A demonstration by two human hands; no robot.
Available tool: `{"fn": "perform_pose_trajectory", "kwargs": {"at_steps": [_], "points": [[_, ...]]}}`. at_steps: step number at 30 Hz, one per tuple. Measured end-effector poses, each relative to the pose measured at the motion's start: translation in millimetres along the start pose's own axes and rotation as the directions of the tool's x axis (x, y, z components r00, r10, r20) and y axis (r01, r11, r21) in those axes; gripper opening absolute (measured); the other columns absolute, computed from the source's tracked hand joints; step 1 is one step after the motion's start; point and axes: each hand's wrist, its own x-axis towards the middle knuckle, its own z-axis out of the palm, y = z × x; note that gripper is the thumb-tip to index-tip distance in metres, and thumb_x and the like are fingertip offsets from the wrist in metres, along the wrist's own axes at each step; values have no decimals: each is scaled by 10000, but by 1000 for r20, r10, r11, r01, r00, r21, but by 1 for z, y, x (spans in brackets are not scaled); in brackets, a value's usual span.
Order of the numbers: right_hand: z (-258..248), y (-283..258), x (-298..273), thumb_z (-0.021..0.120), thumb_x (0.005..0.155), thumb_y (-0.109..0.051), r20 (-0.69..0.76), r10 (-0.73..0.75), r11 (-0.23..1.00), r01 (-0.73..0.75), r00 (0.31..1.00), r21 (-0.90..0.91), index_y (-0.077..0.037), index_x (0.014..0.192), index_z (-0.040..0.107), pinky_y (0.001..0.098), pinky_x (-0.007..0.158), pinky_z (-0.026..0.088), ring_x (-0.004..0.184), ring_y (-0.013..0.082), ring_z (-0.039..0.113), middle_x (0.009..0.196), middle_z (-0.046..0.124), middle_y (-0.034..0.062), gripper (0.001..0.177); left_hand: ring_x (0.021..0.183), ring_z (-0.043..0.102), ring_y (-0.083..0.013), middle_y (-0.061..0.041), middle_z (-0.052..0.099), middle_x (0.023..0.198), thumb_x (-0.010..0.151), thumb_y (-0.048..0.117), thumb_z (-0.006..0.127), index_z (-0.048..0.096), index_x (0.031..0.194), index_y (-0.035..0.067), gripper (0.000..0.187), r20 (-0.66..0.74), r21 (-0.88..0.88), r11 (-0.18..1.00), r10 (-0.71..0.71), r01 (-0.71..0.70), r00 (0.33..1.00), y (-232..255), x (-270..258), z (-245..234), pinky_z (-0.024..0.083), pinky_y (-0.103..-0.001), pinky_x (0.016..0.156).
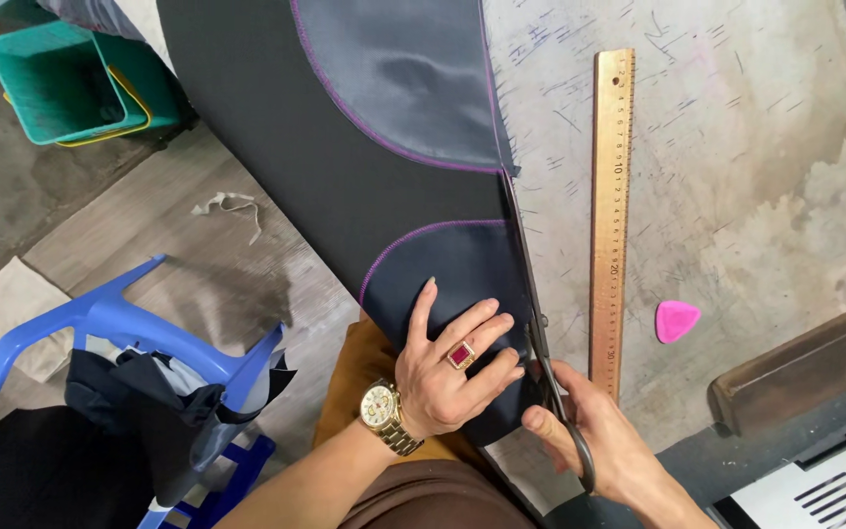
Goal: The person marks a piece of dark fabric using a ruler and chalk, then cuts along the marked lines with shears. They subsequently align a white fabric template onto the cut piece and press the assembly with an iron.
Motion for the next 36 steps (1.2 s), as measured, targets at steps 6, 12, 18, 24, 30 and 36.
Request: {"fn": "perform_pose_trajectory", "kwargs": {"at_steps": [6, 12, 18, 24, 30, 36], "points": [[2, 9, 2, 676, 732, -572, 22, 38, 994, -40, 999, 106, -148, 1248, 659, 329, 444, 506, 425, 163, 496, 484, 535, 71, 668, 1144, 707, -307, -138, 728, 1146, 1008, 220, 681, 695, 931, 103, 142, 17, -13, 1000, -7, 7, 1000, 0, -2, 0, 363, -758, 1018], [-1, 15, 6, 711, 724, -544, 89, -37, 968, 14, 995, 250, -106, 1280, 622, 341, 386, 545, 386, 132, 454, 442, 451, 45, 713, 1117, 720, -305, -134, 733, 1115, 1009, 203, 673, 693, 915, 102, 139, 1, -14, 1000, -12, 12, 1000, 0, 0, 0, 364, -759, 1016], [-9, 4, 9, 677, 684, -657, 90, -180, 977, 167, 980, 135, -103, 1309, 635, 277, 415, 469, 391, 120, 583, 442, 618, 58, 836, 1155, 700, -303, -135, 725, 1162, 1012, 217, 676, 695, 951, 105, 130, 40, -41, 999, -14, 16, 999, -1, -2, -2, 355, -766, 1022], [-5, -8, 10, 688, 710, -594, 29, -94, 992, 91, 995, 92, -125, 1304, 633, 300, 434, 495, 368, 145, 595, 419, 619, 66, 759, 1140, 713, -300, -133, 731, 1143, 1050, 249, 596, 693, 931, 106, 210, 12, -32, 999, -9, 10, 1000, -1, -1, -2, 370, -752, 1016], [-1, -1, 13, 699, 723, -559, 43, -114, 968, 101, 993, 231, -68, 1254, 634, 336, 368, 517, 358, 154, 502, 431, 526, 75, 726, 1138, 709, -290, -113, 726, 1134, 1056, 243, 573, 692, 916, 120, 221, 8, -24, 1000, -6, 7, 1000, -1, 0, -2, 378, -742, 1019], [-3, 2, 12, 715, 799, -489, 85, -99, 939, 64, 991, 339, -51, 1129, 607, 359, 379, 467, 396, 161, 403, 485, 396, 50, 560, 1130, 711, -289, -128, 734, 1119, 1016, 185, 641, 688, 904, 108, 143, -11, -21, 1000, -13, 13, 1000, -1, 0, -1, 389, -746, 1008]]}}
